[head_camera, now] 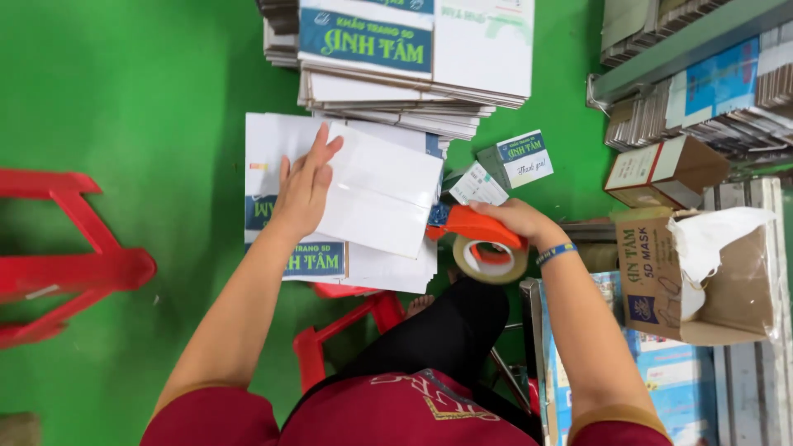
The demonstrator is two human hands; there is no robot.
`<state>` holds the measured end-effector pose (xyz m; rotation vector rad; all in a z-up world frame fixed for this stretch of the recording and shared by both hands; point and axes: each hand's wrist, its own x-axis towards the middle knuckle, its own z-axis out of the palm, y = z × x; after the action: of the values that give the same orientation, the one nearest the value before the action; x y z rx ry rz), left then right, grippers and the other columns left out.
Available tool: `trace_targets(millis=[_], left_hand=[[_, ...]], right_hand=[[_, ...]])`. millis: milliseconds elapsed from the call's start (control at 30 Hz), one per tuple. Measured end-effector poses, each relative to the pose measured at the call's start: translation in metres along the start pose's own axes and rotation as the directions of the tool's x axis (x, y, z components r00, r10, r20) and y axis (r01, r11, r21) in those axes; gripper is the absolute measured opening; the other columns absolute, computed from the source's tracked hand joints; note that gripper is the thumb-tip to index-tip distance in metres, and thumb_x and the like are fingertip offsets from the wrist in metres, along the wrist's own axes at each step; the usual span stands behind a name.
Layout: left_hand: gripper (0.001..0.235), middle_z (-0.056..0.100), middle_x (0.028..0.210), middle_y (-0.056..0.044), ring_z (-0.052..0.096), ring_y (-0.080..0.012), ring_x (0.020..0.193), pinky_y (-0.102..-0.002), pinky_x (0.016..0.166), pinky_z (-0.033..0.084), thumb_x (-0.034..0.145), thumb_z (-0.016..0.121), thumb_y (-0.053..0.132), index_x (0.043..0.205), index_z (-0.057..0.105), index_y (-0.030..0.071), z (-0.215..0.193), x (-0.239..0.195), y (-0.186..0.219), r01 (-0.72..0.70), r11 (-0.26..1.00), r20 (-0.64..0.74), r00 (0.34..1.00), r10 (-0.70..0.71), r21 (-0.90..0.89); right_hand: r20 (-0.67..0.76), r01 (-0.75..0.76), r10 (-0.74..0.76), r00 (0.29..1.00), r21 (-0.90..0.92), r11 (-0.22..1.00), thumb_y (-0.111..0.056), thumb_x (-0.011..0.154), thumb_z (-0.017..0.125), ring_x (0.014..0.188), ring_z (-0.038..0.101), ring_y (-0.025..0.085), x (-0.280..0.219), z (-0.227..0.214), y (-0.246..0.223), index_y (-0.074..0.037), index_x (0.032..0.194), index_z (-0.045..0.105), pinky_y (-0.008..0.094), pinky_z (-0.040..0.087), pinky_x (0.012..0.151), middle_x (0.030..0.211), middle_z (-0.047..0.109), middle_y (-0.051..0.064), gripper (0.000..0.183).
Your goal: The person tapes a cardboard box, gathers stacks of masks from a conveyor belt, and inserts the masks into plastic pouches.
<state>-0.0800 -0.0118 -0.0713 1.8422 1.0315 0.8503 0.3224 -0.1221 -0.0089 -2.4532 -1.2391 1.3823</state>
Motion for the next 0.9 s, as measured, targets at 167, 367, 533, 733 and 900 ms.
trace_targets(millis=[167, 367, 533, 733, 900], left_hand=[[0.059, 0.053, 0.157, -0.001, 0.046, -0.0299, 0.144, -0.063, 0.12, 0.017, 0.109, 0.038, 0.024, 0.165, 0.02, 0.019, -0.007, 0.002, 0.01, -0.035, 0.999, 0.034, 0.999, 0.034, 0.022], [0.057, 0.056, 0.153, -0.008, 0.052, -0.0322, 0.138, -0.051, 0.117, 0.033, 0.105, 0.048, 0.018, 0.16, 0.032, 0.013, -0.008, 0.007, 0.011, -0.091, 0.995, -0.019, 0.996, 0.092, 0.038], [0.056, 0.057, 0.151, -0.012, 0.054, -0.0349, 0.135, -0.043, 0.113, 0.042, 0.102, 0.054, 0.014, 0.156, 0.039, 0.01, -0.008, 0.002, 0.016, -0.07, 0.997, -0.008, 0.998, 0.07, -0.027], [0.057, 0.046, 0.158, -0.014, 0.039, -0.0384, 0.147, -0.043, 0.12, 0.032, 0.103, 0.052, 0.016, 0.157, 0.036, 0.009, -0.004, 0.005, 0.003, -0.045, 0.995, 0.056, 0.998, 0.04, 0.084], [0.071, 0.01, 0.172, -0.018, 0.011, -0.0337, 0.16, -0.039, 0.127, 0.013, 0.107, 0.045, 0.02, 0.164, 0.005, 0.004, 0.006, 0.008, -0.032, 0.022, 0.96, 0.091, 0.996, 0.004, -0.278]], right_hand=[[0.233, -0.215, 0.124, 0.965, 0.425, 0.879, -0.063, 0.082, 0.072, 0.069, 0.066, 0.022, 0.018, 0.006, 0.031, -0.002, 0.098, 0.079, 0.038, 0.054, 0.066, 0.085, 0.074, 0.01, 0.064], [-0.434, -0.043, -0.007, 0.901, -0.105, 0.993, -0.059, 0.088, 0.072, 0.071, 0.073, 0.027, -0.047, -0.043, -0.026, 0.004, 0.095, 0.078, 0.04, 0.057, 0.067, 0.08, 0.075, 0.017, 0.064], [-0.657, 0.453, -0.307, 0.688, 0.058, 0.89, -0.044, 0.09, 0.074, 0.069, 0.07, 0.025, -0.09, -0.061, -0.156, 0.001, 0.107, 0.066, 0.045, 0.054, 0.056, 0.088, 0.074, 0.013, 0.049], [-0.642, 0.307, -0.523, 0.56, -0.425, 0.851, -0.045, 0.093, 0.081, 0.105, 0.07, 0.04, 0.029, -0.043, -0.196, -0.001, 0.114, 0.065, 0.049, 0.056, 0.096, 0.109, 0.072, 0.022, 0.051], [-0.72, 0.702, -0.609, 0.333, -0.242, 0.67, -0.023, 0.11, 0.064, 0.164, 0.008, 0.044, -0.017, 0.055, -0.141, 0.009, 0.164, 0.006, 0.049, 0.012, 0.133, 0.173, 0.005, 0.032, 0.086]])
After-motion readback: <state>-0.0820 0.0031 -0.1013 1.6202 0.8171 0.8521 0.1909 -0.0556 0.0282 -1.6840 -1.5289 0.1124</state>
